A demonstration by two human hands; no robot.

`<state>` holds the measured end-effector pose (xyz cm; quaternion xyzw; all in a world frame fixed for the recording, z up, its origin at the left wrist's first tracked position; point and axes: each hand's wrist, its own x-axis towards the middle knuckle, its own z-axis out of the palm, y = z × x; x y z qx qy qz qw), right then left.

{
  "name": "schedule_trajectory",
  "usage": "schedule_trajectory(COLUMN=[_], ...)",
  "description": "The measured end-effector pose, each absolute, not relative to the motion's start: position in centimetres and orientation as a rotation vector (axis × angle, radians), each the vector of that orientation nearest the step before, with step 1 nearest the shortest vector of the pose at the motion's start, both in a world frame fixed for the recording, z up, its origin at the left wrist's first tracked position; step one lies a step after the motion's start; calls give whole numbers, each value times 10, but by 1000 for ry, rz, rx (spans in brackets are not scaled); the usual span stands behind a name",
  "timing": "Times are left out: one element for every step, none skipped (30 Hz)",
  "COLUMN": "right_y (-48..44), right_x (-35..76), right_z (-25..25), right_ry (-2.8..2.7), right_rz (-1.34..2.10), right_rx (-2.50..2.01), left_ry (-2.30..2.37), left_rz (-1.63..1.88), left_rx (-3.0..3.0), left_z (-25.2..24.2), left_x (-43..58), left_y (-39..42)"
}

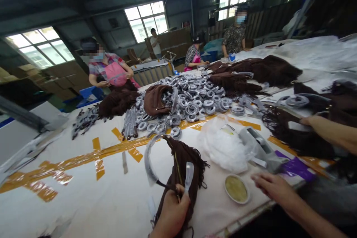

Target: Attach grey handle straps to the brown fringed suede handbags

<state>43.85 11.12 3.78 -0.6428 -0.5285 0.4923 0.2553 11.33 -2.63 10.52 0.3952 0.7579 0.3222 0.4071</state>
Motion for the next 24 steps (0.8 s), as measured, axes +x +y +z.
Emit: schedule_trajectory(right_y=[100, 88, 78, 69, 61, 54, 49, 45, 42, 39, 37, 36, 35, 34, 33, 32, 31, 31, 30, 29, 29, 29, 29, 29], right_x=[412, 385, 358, 334, 312, 295, 281, 270, 263, 258, 255, 253, 253, 252, 253, 253, 254, 255, 256, 256, 257, 258, 258, 259], right_z=[44, 52, 59, 66, 72, 77, 81, 84, 85, 86, 85, 85, 83, 82, 80, 78, 77, 75, 73, 72, 71, 70, 70, 71], right_ry=[-1470, -1497, -1533, -1562, -1557, -1563, -1566, -1571, -1586, -1601, -1616, -1631, -1645, -1655, -1663, -1671, -1677, -1676, -1669, -1659, -1649, -1641, -1637, -1630], right_rz=[1503, 1614, 1686, 1739, 1784, 1821, 1847, 1864, 1869, 1863, 1848, 1826, 1800, 1773, 1748, 1728, 1715, 1709, 1712, 1721, 1733, 1747, 1757, 1766], right_rx=[-1619, -1518, -1437, -1379, -1336, -1298, -1282, -1279, -1285, -1304, -1329, -1354, -1378, -1401, -1425, -1451, -1474, -1496, -1515, -1526, -1527, -1519, -1513, -1523], left_ry=[1907, 1905, 1901, 1898, 1899, 1902, 1905, 1909, 1910, 1908, 1905, 1910, 1918, 1932, 1946, 1957, 1961, 1960, 1957, 1954, 1950, 1953, 1959, 1966], left_rz=[816, 821, 828, 830, 828, 827, 829, 832, 837, 842, 850, 860, 867, 868, 862, 851, 838, 828, 824, 824, 828, 830, 828, 822], left_rx=[1022, 1046, 1069, 1090, 1110, 1134, 1162, 1189, 1213, 1235, 1258, 1283, 1314, 1347, 1379, 1407, 1430, 1449, 1465, 1480, 1493, 1505, 1511, 1511], left_z=[107, 108, 109, 109, 108, 107, 105, 102, 100, 97, 95, 93, 92, 91, 91, 90, 90, 89, 87, 86, 84, 82, 79, 77], left_x=[115, 117, 119, 120, 121, 123, 124, 125, 126, 127, 128, 129, 130, 131, 131, 132, 132, 133, 133, 134, 134, 134, 135, 135], left_y=[-27, -27, -27, -28, -29, -30, -31, -33, -34, -36, -37, -39, -40, -41, -42, -43, -43, -44, -44, -44, -44, -44, -45, -45])
